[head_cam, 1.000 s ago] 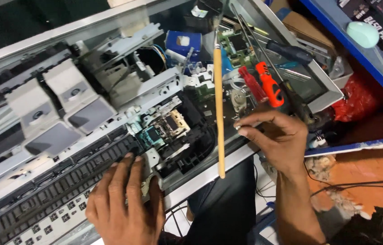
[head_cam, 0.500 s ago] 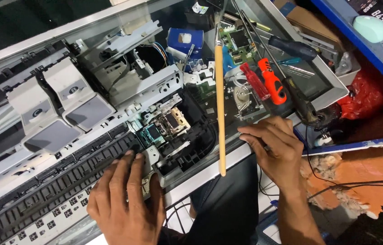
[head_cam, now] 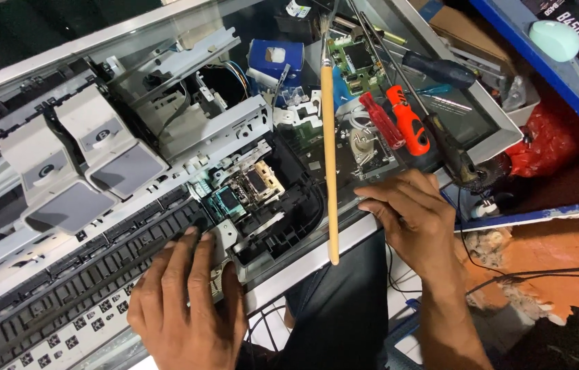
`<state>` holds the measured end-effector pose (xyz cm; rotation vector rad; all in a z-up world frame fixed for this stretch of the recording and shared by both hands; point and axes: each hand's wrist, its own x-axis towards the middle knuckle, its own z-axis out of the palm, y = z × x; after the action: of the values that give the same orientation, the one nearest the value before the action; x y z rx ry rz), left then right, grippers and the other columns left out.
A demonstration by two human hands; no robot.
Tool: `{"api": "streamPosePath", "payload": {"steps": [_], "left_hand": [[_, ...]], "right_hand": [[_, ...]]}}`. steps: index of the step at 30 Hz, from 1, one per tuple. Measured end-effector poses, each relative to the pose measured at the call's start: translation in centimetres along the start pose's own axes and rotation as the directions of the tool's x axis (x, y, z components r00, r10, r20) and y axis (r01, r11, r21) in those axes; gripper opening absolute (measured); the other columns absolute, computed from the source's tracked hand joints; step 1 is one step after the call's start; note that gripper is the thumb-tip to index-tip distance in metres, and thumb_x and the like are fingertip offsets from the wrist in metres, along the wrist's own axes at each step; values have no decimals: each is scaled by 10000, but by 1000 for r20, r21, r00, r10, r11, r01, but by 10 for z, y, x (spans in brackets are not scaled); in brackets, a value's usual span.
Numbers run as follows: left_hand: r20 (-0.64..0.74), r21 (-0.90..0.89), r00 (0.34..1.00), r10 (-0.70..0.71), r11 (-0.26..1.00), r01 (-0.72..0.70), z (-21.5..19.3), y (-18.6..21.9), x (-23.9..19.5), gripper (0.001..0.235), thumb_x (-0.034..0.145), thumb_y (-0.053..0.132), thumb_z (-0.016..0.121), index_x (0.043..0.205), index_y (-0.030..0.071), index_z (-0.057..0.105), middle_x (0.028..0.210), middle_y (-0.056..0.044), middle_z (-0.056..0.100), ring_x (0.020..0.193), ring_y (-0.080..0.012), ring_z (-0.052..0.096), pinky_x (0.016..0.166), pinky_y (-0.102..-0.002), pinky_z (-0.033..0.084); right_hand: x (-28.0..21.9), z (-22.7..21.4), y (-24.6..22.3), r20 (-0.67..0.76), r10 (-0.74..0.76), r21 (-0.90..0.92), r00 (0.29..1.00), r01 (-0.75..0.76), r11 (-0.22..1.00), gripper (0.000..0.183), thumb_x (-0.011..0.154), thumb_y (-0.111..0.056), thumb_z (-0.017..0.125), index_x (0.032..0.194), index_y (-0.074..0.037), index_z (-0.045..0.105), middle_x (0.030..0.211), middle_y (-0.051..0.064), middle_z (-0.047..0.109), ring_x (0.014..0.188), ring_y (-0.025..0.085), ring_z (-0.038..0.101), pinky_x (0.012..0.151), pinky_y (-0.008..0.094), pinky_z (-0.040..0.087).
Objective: The person uses a screwdriver to loosen screws on a disassembled printer, removes a metal rail, and then reattaches it. They continue to adjust internal components and secure the rail with screws.
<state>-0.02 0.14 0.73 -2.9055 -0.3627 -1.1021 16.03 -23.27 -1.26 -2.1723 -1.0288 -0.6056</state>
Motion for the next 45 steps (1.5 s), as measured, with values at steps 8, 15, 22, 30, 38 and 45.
{"api": "streamPosePath", "payload": {"steps": [8,15,22,30,38,45], "left_hand": [[-22,-28,1000,5,1000,-6,0,1,3,316,1011,255,657,1256,64,715,1298,-117,747,1188,-312,678,1013,-397,441],[-29,-96,999,40,994,-43,1,-2,0,331,981,184,685,1233,-30,712,1284,-233,738,1211,-422,660,1045,-485,512],[-67,-70,995,71,995,-76,4,-4,-1,342,979,206,683,1226,-27,725,1270,-229,753,1180,-412,687,994,-473,525],[6,-88,999,36,995,-35,1,-3,-2,362,973,213,685,1256,-11,707,1310,-211,726,1220,-406,656,1038,-486,515],[12,-71,1000,28,997,-27,0,-3,-3,367,983,232,677,1267,2,713,1323,-199,726,1210,-384,658,1039,-461,499],[16,-72,1000,12,997,-11,2,-3,-5,371,978,233,685,1277,14,705,1327,-187,725,1229,-377,648,1053,-466,492]], "right_hand": [[-23,-7,21,-163,76,-47,984,-85,995,81,974,-37,762,1050,-14,743,982,108,764,876,203,700,830,326,534],[-38,-5,32,-184,167,-123,969,-191,974,174,975,52,729,1119,-40,758,1061,121,693,992,239,585,828,346,468],[-7,-8,4,-80,143,-120,986,-152,981,275,983,73,620,1200,-23,758,1059,127,634,985,286,556,856,409,453],[-7,-3,8,14,103,-156,995,-100,983,435,941,101,623,1326,-85,705,1079,76,642,956,256,547,844,396,393],[-12,-2,2,33,100,-123,994,-96,988,368,949,46,638,1281,-91,721,1088,81,656,990,254,559,833,393,433],[-16,2,0,9,121,-56,993,-120,991,386,948,59,662,1318,-51,686,1037,80,691,951,225,585,831,361,453]]}}
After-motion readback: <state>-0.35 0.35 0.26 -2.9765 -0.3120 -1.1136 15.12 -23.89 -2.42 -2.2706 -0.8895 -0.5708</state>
